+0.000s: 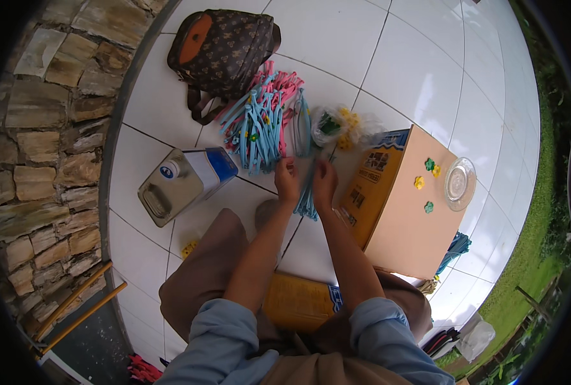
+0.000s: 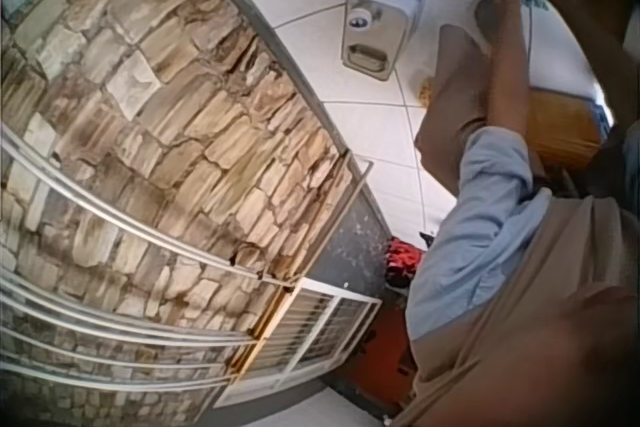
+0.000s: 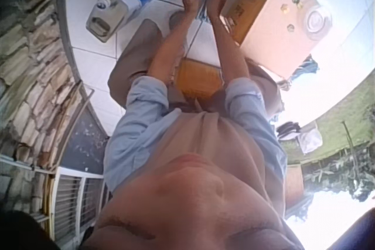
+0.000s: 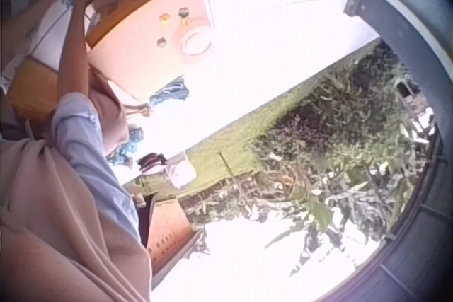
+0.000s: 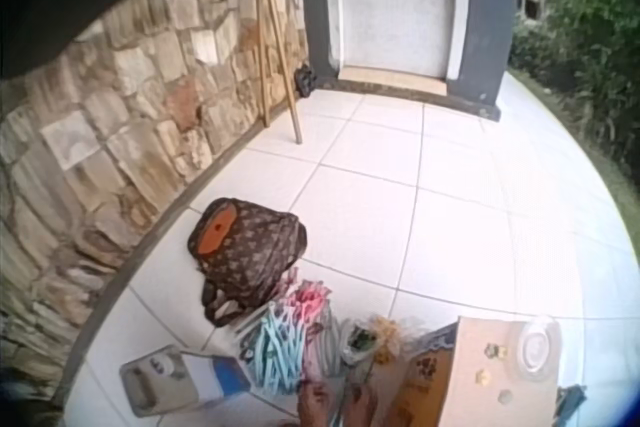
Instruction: The person assembles components by picking up plastic parts and attaching them together by hand.
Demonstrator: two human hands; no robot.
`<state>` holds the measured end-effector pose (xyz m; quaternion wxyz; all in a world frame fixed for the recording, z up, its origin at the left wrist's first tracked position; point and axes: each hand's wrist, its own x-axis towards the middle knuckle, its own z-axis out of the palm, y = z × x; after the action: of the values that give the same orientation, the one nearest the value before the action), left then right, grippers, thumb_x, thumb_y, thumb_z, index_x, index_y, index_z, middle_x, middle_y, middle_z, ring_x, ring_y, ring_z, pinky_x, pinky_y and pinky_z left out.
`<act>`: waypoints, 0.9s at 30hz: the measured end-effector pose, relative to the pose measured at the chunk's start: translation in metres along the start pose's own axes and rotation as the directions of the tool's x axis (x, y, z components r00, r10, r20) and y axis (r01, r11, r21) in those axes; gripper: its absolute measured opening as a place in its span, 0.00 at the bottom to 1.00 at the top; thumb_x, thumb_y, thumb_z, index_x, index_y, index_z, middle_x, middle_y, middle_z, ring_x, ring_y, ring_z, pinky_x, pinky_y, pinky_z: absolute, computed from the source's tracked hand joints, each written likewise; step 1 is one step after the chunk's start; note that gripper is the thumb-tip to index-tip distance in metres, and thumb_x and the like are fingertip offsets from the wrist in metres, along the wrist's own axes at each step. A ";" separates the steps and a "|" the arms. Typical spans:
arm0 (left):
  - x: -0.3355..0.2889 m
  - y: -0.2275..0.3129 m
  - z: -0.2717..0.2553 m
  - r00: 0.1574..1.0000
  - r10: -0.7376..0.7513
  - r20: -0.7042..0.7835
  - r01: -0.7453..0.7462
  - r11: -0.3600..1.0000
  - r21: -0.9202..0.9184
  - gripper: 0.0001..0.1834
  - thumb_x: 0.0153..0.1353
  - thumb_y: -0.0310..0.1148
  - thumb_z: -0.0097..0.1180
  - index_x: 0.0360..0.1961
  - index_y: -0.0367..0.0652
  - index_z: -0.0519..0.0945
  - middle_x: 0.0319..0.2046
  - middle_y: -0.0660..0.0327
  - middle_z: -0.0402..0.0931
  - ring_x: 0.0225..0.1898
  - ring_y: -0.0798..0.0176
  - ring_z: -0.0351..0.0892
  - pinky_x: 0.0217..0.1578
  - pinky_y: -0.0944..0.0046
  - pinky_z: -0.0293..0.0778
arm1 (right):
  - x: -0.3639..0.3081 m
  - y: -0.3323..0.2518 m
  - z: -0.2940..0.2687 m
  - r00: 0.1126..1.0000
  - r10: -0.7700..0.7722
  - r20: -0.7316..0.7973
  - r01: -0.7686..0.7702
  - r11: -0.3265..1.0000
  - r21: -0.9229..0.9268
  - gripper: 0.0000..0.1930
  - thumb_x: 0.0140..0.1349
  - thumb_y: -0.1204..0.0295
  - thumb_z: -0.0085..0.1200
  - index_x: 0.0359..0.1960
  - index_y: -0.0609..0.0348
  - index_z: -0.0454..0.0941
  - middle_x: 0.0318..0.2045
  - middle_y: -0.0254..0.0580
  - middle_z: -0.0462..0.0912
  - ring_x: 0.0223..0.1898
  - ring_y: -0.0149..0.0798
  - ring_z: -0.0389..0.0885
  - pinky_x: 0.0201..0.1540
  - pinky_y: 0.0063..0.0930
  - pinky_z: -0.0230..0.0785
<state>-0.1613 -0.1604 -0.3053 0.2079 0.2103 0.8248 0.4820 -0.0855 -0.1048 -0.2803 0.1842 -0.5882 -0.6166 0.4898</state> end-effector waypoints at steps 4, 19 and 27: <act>-0.033 -0.012 0.000 0.985 0.027 0.172 -0.037 0.998 0.052 0.16 0.48 0.23 0.51 0.41 0.39 0.72 0.36 0.52 0.71 0.36 0.53 0.74 0.37 0.61 0.70 | -0.029 0.013 0.006 0.988 -0.063 -0.138 0.014 0.944 -0.331 0.17 0.52 0.77 0.43 0.45 0.66 0.66 0.41 0.55 0.70 0.48 0.51 0.66 0.52 0.39 0.55; -0.051 0.032 -0.006 0.962 -0.101 0.255 0.094 0.995 0.039 0.21 0.47 0.24 0.50 0.45 0.36 0.65 0.39 0.48 0.69 0.43 0.47 0.68 0.46 0.56 0.64 | -0.045 -0.025 -0.032 0.995 -0.054 -0.089 0.057 0.998 0.034 0.21 0.50 0.80 0.43 0.47 0.67 0.54 0.41 0.63 0.66 0.43 0.56 0.69 0.45 0.40 0.61; -0.034 0.172 -0.066 0.814 0.571 0.110 -0.581 0.803 0.130 0.35 0.42 0.19 0.48 0.55 0.37 0.56 0.50 0.47 0.57 0.55 0.44 0.55 0.53 0.50 0.56 | -0.075 -0.130 -0.105 0.983 -0.183 0.023 0.180 0.979 0.093 0.22 0.52 0.78 0.45 0.48 0.62 0.51 0.28 0.55 0.73 0.29 0.48 0.76 0.35 0.36 0.67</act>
<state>-0.1446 -0.1487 -0.1192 0.0612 0.4820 0.7502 0.4486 -0.0538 -0.1096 -0.0998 0.2450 -0.5127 -0.6477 0.5076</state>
